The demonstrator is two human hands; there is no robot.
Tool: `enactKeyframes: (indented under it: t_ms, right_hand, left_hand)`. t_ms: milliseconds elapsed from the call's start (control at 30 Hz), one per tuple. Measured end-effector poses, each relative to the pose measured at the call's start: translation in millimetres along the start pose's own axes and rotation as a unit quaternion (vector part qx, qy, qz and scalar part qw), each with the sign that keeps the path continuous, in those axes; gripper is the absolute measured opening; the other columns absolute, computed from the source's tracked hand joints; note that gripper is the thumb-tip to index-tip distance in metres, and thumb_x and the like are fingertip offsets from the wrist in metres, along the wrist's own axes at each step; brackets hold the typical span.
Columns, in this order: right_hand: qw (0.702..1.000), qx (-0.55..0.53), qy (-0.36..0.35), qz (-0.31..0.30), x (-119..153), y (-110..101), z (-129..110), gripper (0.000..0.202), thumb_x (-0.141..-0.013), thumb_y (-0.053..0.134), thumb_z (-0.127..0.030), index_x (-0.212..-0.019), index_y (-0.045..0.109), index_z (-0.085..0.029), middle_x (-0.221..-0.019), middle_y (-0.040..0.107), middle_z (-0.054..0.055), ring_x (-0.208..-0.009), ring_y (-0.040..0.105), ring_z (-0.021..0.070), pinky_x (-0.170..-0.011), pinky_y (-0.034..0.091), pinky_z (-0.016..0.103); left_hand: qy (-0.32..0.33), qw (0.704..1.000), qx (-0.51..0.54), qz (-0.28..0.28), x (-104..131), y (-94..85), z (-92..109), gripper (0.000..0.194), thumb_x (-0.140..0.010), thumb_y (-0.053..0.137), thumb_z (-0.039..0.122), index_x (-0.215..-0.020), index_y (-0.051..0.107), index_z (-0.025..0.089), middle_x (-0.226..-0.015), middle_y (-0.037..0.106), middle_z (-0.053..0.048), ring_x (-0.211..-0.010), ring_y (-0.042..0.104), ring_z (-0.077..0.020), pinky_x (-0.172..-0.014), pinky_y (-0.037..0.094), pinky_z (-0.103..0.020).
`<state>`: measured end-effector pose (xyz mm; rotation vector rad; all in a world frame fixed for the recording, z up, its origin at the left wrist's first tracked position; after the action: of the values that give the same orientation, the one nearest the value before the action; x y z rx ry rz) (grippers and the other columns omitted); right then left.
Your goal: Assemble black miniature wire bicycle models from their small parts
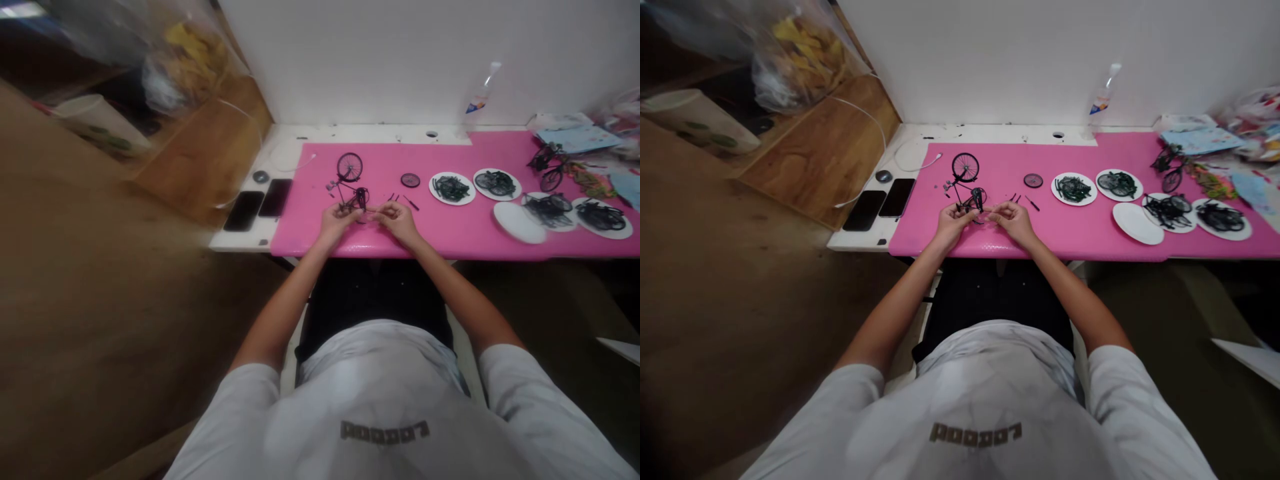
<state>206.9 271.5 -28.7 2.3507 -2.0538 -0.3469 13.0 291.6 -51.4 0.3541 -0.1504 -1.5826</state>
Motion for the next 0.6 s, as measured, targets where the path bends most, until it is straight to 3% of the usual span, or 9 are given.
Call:
enactKeyframes:
  t_ms: [167, 367, 600]
  right_hand:
    - [1.000, 0.005, -0.005, -0.004, -0.1, -0.2, -0.2, 0.057, -0.063, 0.102, -0.065, -0.082, 0.067, -0.025, -0.111, 0.087, 0.010, -0.094, 0.084, 0.0253, -0.068, 0.066, 0.031]
    - [0.996, 0.064, -0.053, 0.025, -1.9, -4.4, -3.0, 0.049, -0.067, 0.100, -0.062, -0.080, 0.072, -0.024, -0.097, 0.085, 0.007, -0.093, 0.080, 0.0237, -0.081, 0.066, 0.036]
    - [0.985, 0.134, -0.073, 0.084, 3.1, -7.4, -7.4, 0.034, -0.072, 0.097, -0.053, -0.078, 0.079, -0.025, -0.086, 0.080, 0.004, -0.081, 0.072, 0.0211, -0.071, 0.058, 0.034]
  left_hand:
    - [-0.003, 1.000, 0.004, -0.001, 0.3, -0.5, -1.0, 0.052, -0.062, 0.107, 0.036, -0.102, 0.080, 0.014, -0.091, 0.081, -0.006, -0.079, 0.074, -0.0130, -0.079, 0.061, -0.027]
    - [-0.009, 1.000, -0.020, -0.003, 0.5, -0.3, -2.2, 0.055, -0.062, 0.107, 0.038, -0.104, 0.080, 0.014, -0.090, 0.081, -0.005, -0.079, 0.075, -0.0144, -0.080, 0.063, -0.029]
    - [0.000, 0.998, -0.059, 0.002, 2.6, 1.1, -0.8, 0.053, -0.065, 0.104, 0.036, -0.108, 0.081, 0.015, -0.077, 0.072, 0.001, -0.074, 0.071, -0.0146, -0.073, 0.062, -0.029]
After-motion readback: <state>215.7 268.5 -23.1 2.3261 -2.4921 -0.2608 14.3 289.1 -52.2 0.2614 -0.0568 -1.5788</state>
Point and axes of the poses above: each hand's wrist, its own x-axis away from the middle knuckle, its own y-axis out of the palm, z = x × y, the point moved 7 cm from there along -x, towards the middle knuckle
